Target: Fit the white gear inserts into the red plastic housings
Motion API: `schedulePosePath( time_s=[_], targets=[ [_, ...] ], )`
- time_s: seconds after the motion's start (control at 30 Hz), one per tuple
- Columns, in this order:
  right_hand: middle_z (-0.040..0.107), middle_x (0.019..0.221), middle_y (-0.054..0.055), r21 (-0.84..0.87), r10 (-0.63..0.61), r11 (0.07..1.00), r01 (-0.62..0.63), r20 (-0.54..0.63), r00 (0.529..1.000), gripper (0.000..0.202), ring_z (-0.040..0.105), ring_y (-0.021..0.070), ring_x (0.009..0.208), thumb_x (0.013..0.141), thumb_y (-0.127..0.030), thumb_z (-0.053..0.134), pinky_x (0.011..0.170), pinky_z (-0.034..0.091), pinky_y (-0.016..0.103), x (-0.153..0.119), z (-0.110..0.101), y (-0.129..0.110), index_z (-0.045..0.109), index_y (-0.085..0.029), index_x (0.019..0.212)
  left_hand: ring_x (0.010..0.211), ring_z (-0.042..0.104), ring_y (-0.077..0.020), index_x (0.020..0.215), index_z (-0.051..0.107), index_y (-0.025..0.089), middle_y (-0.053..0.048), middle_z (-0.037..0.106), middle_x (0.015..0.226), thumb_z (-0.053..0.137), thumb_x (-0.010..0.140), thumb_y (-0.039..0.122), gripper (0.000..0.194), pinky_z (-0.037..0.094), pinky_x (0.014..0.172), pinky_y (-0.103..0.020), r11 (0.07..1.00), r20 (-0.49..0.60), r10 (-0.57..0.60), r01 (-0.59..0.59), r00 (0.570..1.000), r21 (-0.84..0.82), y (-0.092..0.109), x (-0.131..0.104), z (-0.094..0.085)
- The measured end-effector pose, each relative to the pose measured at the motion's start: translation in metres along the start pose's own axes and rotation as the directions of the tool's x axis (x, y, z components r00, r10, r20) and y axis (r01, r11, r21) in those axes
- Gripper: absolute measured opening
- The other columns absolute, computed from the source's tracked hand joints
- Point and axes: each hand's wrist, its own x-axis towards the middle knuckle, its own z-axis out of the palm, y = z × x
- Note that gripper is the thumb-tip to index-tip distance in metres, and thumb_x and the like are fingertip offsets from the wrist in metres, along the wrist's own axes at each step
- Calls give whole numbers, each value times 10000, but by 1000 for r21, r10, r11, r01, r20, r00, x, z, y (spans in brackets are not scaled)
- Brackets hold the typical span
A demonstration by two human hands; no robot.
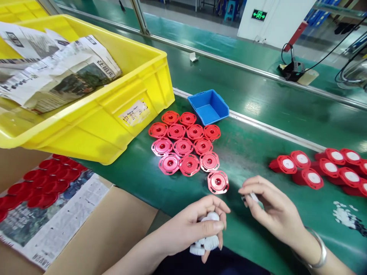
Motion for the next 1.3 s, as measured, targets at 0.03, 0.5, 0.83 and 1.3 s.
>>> schedulePosePath(
  time_s=[0.03,0.5,0.83,1.3],
  targets=[
    [608,986,47,-24,17,1000,-17,-16,1000,196,616,139,855,972,-107,550,730,529,238,5,-1,3,607,-224,1119,493,574,-64,1102,515,192,-11,649,813,687,887,493,408,426,426,-144,999,-22,-3,4,1000,46,4,-4,-1],
    [609,1178,95,-88,-83,990,107,241,967,345,565,198,1086,1007,-99,516,957,490,360,37,24,13,480,-183,1340,720,639,-119,1384,322,290,-32,518,1107,692,885,450,642,523,460,-199,985,-316,168,-143,934,99,0,-4,-17],
    [571,1323,179,-363,-225,883,297,229,947,390,491,307,1234,980,-230,623,1010,475,491,25,13,8,527,-105,1338,632,615,-78,1438,335,246,-83,523,1164,681,884,467,689,476,446,-174,994,-177,81,-66,981,88,2,10,-7],
    [475,1499,256,-897,-29,429,112,110,994,482,443,390,1397,1042,-227,479,1131,383,579,37,-18,76,423,5,1461,955,639,-198,1332,507,220,-75,540,1114,740,831,281,556,601,559,-240,957,-95,168,-186,981,-225,-18,39,5]
  ],
)
